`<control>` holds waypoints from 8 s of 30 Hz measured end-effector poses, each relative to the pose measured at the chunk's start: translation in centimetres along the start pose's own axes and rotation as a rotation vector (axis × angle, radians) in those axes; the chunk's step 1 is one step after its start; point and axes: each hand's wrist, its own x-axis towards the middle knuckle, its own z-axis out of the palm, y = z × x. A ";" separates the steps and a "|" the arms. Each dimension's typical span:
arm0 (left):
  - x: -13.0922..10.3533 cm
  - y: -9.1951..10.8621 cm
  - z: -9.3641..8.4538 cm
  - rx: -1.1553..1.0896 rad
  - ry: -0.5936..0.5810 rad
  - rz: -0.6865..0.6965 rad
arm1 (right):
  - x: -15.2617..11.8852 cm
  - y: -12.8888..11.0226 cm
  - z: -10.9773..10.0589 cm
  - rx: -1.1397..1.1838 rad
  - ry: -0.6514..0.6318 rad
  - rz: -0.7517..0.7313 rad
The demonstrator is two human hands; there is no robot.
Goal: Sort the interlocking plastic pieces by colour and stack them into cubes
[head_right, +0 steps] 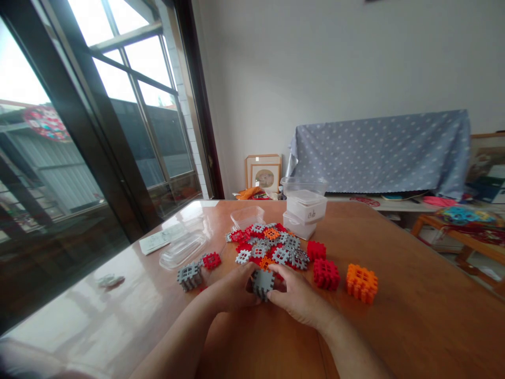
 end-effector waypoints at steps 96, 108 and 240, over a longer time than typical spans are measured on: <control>2.6 -3.2 -0.2 -0.061 0.586 -0.064 | 0.4 0.4 -1.2 0.085 0.262 0.196; 1.9 -2.2 -0.5 -0.118 0.700 0.125 | 0.6 0.8 -1.1 0.081 0.254 0.179; 2.2 4.9 3.8 0.064 -0.018 0.122 | -0.5 -1.5 -2.5 0.134 0.676 -0.143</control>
